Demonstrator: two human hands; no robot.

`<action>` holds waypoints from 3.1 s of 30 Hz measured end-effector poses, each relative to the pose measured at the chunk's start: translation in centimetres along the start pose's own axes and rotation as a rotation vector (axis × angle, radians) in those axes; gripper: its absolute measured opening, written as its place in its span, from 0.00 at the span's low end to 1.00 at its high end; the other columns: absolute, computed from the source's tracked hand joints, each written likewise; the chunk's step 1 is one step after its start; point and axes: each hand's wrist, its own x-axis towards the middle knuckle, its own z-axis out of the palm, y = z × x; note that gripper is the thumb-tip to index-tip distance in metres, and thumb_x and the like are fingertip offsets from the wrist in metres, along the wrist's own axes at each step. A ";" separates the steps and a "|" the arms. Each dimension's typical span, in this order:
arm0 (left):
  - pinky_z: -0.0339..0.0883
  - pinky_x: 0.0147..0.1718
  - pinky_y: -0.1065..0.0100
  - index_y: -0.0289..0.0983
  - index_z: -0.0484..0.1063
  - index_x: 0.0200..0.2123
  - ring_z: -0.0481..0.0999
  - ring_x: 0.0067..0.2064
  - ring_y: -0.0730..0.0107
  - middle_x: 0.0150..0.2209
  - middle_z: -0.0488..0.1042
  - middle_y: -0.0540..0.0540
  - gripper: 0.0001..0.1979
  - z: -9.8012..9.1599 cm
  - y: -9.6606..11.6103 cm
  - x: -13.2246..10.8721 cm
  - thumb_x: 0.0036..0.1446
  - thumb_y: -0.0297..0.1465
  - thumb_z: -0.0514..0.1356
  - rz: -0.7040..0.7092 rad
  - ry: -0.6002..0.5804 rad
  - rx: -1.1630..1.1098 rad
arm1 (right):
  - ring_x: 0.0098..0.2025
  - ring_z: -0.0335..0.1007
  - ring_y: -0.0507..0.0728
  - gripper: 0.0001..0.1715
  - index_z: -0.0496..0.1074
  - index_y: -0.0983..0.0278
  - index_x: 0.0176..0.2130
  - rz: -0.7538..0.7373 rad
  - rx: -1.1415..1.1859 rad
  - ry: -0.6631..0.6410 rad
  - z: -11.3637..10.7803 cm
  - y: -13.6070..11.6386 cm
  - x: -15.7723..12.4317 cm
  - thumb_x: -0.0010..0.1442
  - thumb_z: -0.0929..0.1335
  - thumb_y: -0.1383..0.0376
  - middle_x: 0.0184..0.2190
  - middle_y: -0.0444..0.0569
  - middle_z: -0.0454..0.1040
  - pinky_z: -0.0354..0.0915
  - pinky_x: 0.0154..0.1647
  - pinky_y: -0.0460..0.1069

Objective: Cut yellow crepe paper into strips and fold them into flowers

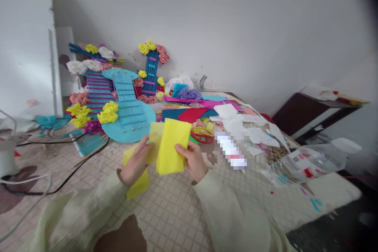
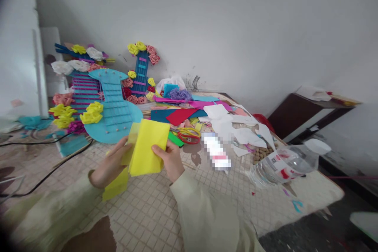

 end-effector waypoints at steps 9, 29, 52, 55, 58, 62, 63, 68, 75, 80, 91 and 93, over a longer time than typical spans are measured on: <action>0.65 0.45 0.65 0.41 0.70 0.45 0.69 0.49 0.59 0.47 0.73 0.48 0.19 1.4 -0.6 -1.5 0.48 0.39 0.59 0.076 -0.181 -0.110 | 0.33 0.70 0.56 0.13 0.75 0.64 0.31 0.003 -0.140 0.002 0.1 0.1 -0.1 0.43 0.73 0.62 0.31 0.47 0.75 0.66 0.35 0.49; 0.67 0.45 0.61 0.39 0.67 0.49 0.70 0.49 0.55 0.45 0.75 0.44 0.24 2.3 -1.4 -2.6 0.48 0.39 0.61 -0.023 -0.082 -0.313 | 0.34 0.69 0.56 0.19 0.70 0.63 0.39 -0.162 -0.343 0.028 -0.1 0.4 0.0 0.45 0.72 0.60 0.36 0.48 0.73 0.66 0.34 0.49; 0.63 0.47 0.60 0.37 0.63 0.51 0.67 0.52 0.55 0.48 0.72 0.42 0.23 2.2 1.0 -2.7 0.50 0.34 0.60 0.073 -0.346 -0.145 | 0.34 0.71 0.56 0.19 0.72 0.64 0.37 -0.043 -0.084 0.012 -0.1 0.2 0.1 0.43 0.73 0.62 0.35 0.48 0.75 0.67 0.34 0.50; 0.67 0.42 0.61 0.37 0.62 0.51 0.71 0.47 0.56 0.46 0.73 0.41 0.22 2.2 0.5 -2.4 0.51 0.34 0.59 0.050 -0.327 -0.148 | 0.35 0.71 0.57 0.19 0.71 0.64 0.37 -0.048 -0.107 -0.001 -0.1 0.3 0.1 0.43 0.73 0.62 0.35 0.48 0.75 0.67 0.35 0.50; 0.68 0.39 0.61 0.37 0.62 0.51 0.74 0.43 0.57 0.42 0.75 0.41 0.23 2.1 0.7 -2.2 0.51 0.35 0.58 0.032 -0.321 -0.139 | 0.36 0.71 0.57 0.19 0.71 0.64 0.37 -0.056 -0.144 -0.014 -0.3 0.3 0.2 0.42 0.73 0.62 0.36 0.48 0.75 0.67 0.38 0.51; 0.67 0.37 0.63 0.41 0.66 0.49 0.75 0.38 0.60 0.40 0.76 0.44 0.19 0.5 3.2 -1.7 0.53 0.37 0.55 0.130 -0.299 0.104 | 0.36 0.71 0.57 0.20 0.71 0.64 0.37 -0.042 -0.153 -0.006 -0.7 0.1 0.5 0.42 0.73 0.62 0.36 0.49 0.75 0.67 0.38 0.51; 0.66 0.38 0.63 0.41 0.68 0.47 0.74 0.38 0.60 0.40 0.76 0.44 0.18 -0.3 3.9 -1.4 0.54 0.37 0.53 0.190 -0.308 0.230 | 0.36 0.71 0.57 0.20 0.71 0.64 0.37 -0.038 -0.149 0.005 -0.8 0.1 0.5 0.42 0.73 0.62 0.36 0.49 0.75 0.67 0.38 0.51; 0.47 0.53 0.55 0.48 0.69 0.47 0.60 0.55 0.54 0.50 0.70 0.49 0.21 -5.3 4.9 1.0 0.48 0.27 0.54 0.414 -0.620 0.998 | 0.38 0.71 0.59 0.21 0.71 0.65 0.37 -0.002 -0.116 0.063 -1.3 -0.1 1.0 0.41 0.74 0.62 0.37 0.50 0.75 0.67 0.39 0.52; 0.31 0.51 0.42 0.47 0.74 0.33 0.64 0.48 0.53 0.37 0.76 0.48 0.17 -7.2 2.0 3.0 0.43 0.22 0.53 0.426 -0.674 1.247 | 0.38 0.71 0.60 0.21 0.71 0.65 0.37 0.018 -0.090 0.084 -1.3 -0.2 1.2 0.41 0.74 0.63 0.39 0.51 0.75 0.67 0.38 0.53; 0.30 0.53 0.45 0.43 0.73 0.20 0.67 0.42 0.58 0.30 0.75 0.49 0.06 -7.4 2.6 3.0 0.43 0.28 0.57 0.418 -0.644 1.212 | 0.38 0.71 0.60 0.22 0.71 0.66 0.37 0.024 -0.101 0.090 -1.3 -0.4 1.1 0.40 0.74 0.62 0.39 0.51 0.75 0.68 0.38 0.53; 0.58 0.29 0.80 0.35 0.70 0.28 0.69 0.29 0.78 0.26 0.72 0.56 0.10 -9.4 8.5 1.2 0.51 0.36 0.55 0.426 -0.213 0.978 | 0.37 0.71 0.59 0.22 0.71 0.65 0.37 0.048 -0.124 0.091 -1.7 -0.1 1.3 0.40 0.74 0.62 0.38 0.51 0.75 0.67 0.38 0.53; 0.56 0.21 0.82 0.34 0.69 0.27 0.67 0.22 0.80 0.21 0.70 0.57 0.10 -9.4 9.2 -0.2 0.46 0.37 0.60 0.252 -0.092 0.719 | 0.36 0.72 0.59 0.23 0.72 0.66 0.35 0.094 -0.164 0.083 -1.5 0.4 1.3 0.37 0.74 0.61 0.36 0.51 0.75 0.67 0.37 0.53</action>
